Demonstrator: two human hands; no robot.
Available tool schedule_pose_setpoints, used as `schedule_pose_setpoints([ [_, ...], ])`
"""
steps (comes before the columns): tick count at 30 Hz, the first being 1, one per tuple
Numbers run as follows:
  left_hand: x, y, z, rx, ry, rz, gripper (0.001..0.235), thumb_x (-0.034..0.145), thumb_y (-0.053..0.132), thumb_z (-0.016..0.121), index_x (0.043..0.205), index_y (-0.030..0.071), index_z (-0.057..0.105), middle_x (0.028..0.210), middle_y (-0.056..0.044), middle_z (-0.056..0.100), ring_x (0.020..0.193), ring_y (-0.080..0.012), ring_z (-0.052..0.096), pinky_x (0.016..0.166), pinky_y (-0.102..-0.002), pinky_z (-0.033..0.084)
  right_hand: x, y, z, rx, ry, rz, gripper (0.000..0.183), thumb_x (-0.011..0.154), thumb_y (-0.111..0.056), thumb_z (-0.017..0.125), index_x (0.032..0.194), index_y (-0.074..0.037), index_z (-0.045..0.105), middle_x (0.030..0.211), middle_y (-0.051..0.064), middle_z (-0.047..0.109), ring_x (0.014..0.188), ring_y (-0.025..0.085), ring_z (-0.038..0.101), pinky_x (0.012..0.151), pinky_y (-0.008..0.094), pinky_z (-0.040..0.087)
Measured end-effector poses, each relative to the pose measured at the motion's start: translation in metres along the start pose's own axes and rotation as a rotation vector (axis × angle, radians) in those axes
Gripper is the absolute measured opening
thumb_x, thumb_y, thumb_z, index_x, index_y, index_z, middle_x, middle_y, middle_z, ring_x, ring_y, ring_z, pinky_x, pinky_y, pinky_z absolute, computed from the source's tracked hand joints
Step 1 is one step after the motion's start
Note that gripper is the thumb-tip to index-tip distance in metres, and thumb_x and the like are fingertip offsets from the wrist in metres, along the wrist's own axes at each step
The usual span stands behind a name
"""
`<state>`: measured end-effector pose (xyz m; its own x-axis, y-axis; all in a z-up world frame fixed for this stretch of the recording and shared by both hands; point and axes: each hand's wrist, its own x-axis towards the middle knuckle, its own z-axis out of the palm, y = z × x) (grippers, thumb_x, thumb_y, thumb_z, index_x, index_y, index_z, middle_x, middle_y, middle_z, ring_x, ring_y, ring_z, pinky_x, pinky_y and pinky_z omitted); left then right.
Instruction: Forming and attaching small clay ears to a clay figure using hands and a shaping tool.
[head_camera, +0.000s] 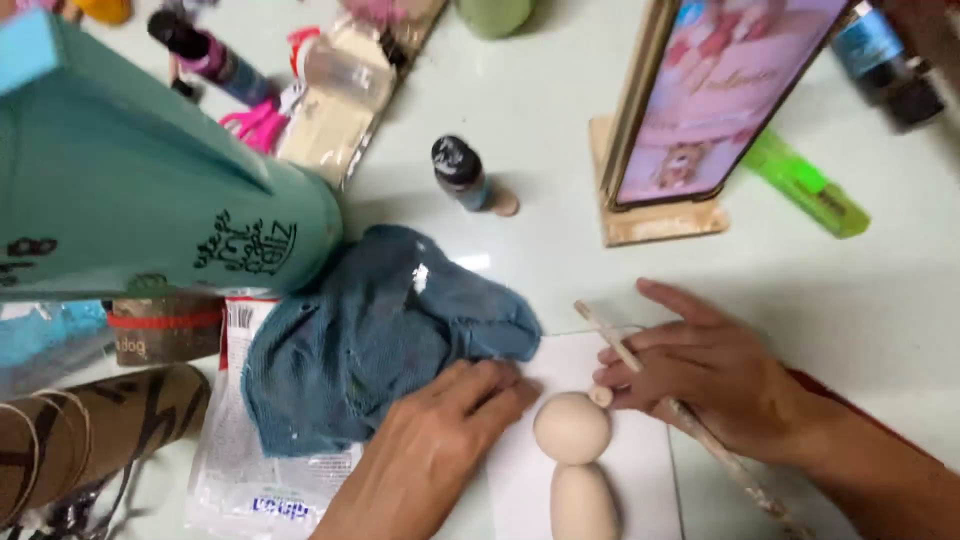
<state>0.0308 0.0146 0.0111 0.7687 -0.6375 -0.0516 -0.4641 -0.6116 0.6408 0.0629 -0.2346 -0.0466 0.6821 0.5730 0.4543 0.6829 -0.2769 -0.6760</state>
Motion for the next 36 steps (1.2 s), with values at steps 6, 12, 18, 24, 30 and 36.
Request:
schedule_pose_setpoints([
  [6,-0.003,0.002,0.002,0.021,-0.018,-0.001,0.031,0.081,0.004,0.049,0.111,0.006,0.052,0.108,-0.01,0.053,0.097,-0.026,0.053,0.076,-0.036,0.044,0.001,-0.006,-0.004,0.007,-0.108,-0.057,0.008,0.076,-0.014,0.063,0.083,-0.017,0.061,0.092,-0.002,0.069,0.087,0.012,0.068,0.102,0.05,0.035],
  [12,-0.006,0.0,0.002,0.018,-0.02,-0.027,0.026,0.084,0.006,0.046,0.11,0.006,0.051,0.112,-0.012,0.054,0.1,-0.0262,0.053,0.08,-0.035,0.043,0.003,-0.005,-0.003,0.005,-0.112,-0.049,0.006,0.077,-0.014,0.062,0.081,-0.017,0.06,0.092,-0.002,0.069,0.087,0.012,0.068,0.101,0.05,0.036],
  [18,-0.011,0.003,-0.001,-0.085,-0.031,-0.127,0.032,0.08,0.001,0.048,0.111,0.007,0.05,0.114,-0.012,0.055,0.102,-0.0266,0.055,0.083,-0.035,0.043,-0.003,-0.001,0.001,0.07,-0.171,-0.066,0.007,0.079,-0.017,0.059,0.073,-0.016,0.057,0.088,0.0,0.07,0.084,0.012,0.069,0.106,0.045,0.028],
  [24,-0.013,-0.002,0.001,-0.081,-0.038,-0.096,0.029,0.086,0.004,0.043,0.115,0.005,0.048,0.115,-0.015,0.054,0.104,-0.03,0.054,0.087,-0.037,0.042,0.002,-0.005,0.0,0.012,-0.168,-0.055,0.011,0.077,-0.014,0.057,0.07,-0.011,0.051,0.09,0.003,0.068,0.087,0.019,0.068,0.104,0.051,0.032],
  [30,-0.013,-0.003,0.003,-0.07,-0.042,-0.104,0.026,0.088,0.008,0.044,0.113,0.006,0.049,0.114,-0.015,0.055,0.104,-0.0309,0.055,0.086,-0.037,0.043,0.004,-0.006,0.001,0.0,-0.161,-0.076,0.02,0.075,-0.014,0.063,0.066,-0.012,0.045,0.086,0.002,0.069,0.084,0.016,0.068,0.103,0.049,0.033],
  [36,-0.011,0.0,-0.001,-0.103,-0.035,-0.09,0.025,0.087,0.005,0.043,0.112,0.005,0.049,0.112,-0.015,0.055,0.104,-0.0287,0.056,0.086,-0.035,0.043,0.003,-0.004,0.002,-0.03,-0.152,-0.116,0.017,0.077,-0.015,0.06,0.066,-0.014,0.048,0.088,0.001,0.068,0.087,0.015,0.066,0.101,0.05,0.035],
])
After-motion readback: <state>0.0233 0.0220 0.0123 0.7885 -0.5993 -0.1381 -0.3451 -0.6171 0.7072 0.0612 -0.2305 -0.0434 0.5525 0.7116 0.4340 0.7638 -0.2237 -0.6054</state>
